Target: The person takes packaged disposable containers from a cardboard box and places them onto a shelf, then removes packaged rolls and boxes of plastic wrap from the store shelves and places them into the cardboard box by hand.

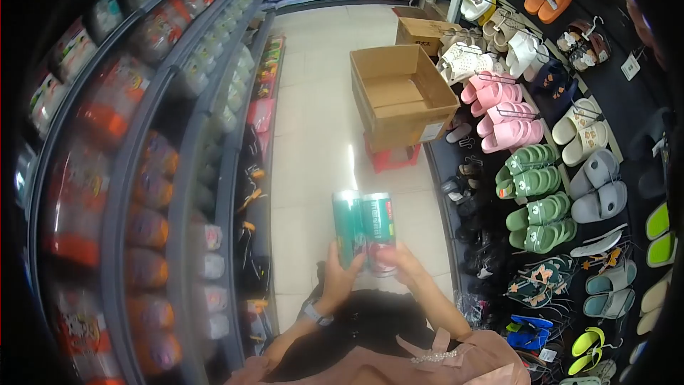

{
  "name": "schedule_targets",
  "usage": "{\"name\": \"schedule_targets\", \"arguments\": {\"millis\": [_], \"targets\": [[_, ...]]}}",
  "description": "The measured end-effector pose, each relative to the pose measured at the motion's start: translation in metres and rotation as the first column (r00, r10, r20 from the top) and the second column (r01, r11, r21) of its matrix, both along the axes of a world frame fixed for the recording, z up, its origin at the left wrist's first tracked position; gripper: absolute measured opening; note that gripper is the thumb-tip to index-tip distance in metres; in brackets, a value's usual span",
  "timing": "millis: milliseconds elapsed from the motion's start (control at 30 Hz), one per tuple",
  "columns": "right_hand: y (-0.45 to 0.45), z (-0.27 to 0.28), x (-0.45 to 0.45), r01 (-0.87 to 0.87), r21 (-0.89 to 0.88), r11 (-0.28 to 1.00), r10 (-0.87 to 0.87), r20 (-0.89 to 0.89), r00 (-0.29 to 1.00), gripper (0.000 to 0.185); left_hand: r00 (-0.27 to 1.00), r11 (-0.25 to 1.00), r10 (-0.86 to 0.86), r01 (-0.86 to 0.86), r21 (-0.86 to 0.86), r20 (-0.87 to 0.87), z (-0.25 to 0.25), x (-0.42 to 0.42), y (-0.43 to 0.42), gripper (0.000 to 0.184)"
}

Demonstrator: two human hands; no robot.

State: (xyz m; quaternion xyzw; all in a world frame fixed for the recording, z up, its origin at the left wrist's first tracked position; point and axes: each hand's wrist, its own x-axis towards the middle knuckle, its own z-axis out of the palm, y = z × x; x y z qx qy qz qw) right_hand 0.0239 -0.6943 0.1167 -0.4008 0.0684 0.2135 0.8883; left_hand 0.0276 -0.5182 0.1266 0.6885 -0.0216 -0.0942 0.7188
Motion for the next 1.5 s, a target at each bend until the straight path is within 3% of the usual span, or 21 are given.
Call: {"name": "schedule_targets", "arguments": {"millis": [267,333,533,633,667,733,767,800,867,933,1033,1200,1367,1500], "targets": [[-0.031,-0.014,0.163,0.13,-0.043,0.991,-0.133,-0.073,0.988,0.046,0.987,0.982,-0.161,0.16,0.096,-0.001,-0.018,0.18,-0.029,0.051],[-0.042,-0.018,0.208,0.172,-0.063,0.983,-0.178,-0.089,0.98,0.043,0.977,0.978,-0.198,0.192,-0.076,-0.077,-0.012,0.225,-0.041,0.049],[-0.072,-0.024,0.292,0.297,-0.027,0.954,-0.293,-0.272,0.917,0.035,0.893,0.955,-0.298,0.278,-0.107,-0.337,0.007,0.316,-0.076,0.052],[-0.101,-0.044,0.341,0.236,-0.017,0.971,-0.231,-0.284,0.93,0.034,0.858,0.942,-0.331,0.323,-0.089,-0.392,0.01,0.357,-0.098,0.052],[-0.113,-0.049,0.359,0.223,-0.011,0.975,-0.217,-0.29,0.932,0.034,0.86,0.947,-0.317,0.31,-0.083,-0.399,0.003,0.369,-0.107,0.052],[-0.138,-0.046,0.406,0.274,-0.22,0.936,-0.311,-0.154,0.938,0.031,0.899,0.97,-0.242,0.236,-0.062,-0.364,-0.019,0.391,-0.125,0.052],[-0.153,-0.066,0.435,0.26,-0.202,0.944,-0.295,-0.17,0.94,0.029,0.9,0.977,-0.213,0.208,-0.056,-0.38,-0.026,0.402,-0.134,0.052],[-0.173,-0.096,0.468,0.201,-0.09,0.975,-0.22,-0.314,0.924,0.03,0.898,0.984,-0.179,0.169,-0.061,-0.401,-0.03,0.414,-0.144,0.051],[-0.198,-0.115,0.521,0.231,-0.22,0.948,-0.277,-0.207,0.938,0.028,0.885,0.993,-0.118,0.101,-0.061,-0.451,-0.03,0.43,-0.167,0.05],[-0.23,-0.153,0.574,0.075,-0.234,0.969,-0.155,-0.344,0.926,0.029,0.852,0.996,-0.058,0.015,-0.085,-0.52,-0.024,0.453,-0.189,0.046],[-0.269,-0.215,0.625,-0.045,-0.28,0.959,-0.097,-0.471,0.877,0.028,0.86,0.994,0.042,-0.087,-0.064,-0.508,-0.029,0.472,-0.214,0.042],[-0.296,-0.318,0.662,-0.177,-0.192,0.965,0.022,-0.617,0.787,0.025,0.804,0.964,0.214,-0.265,-0.011,-0.554,-0.027,0.49,-0.237,0.042],[-0.286,-0.41,0.708,-0.343,-0.444,0.828,0.002,-0.609,0.794,0.035,0.713,0.961,0.268,-0.248,0.125,-0.648,-0.036,0.501,-0.237,0.046],[-0.252,-0.39,0.772,-0.271,-0.597,0.755,-0.079,-0.493,0.866,0.038,0.707,0.948,0.303,-0.292,0.125,-0.639,-0.043,0.515,-0.24,0.047]]}}
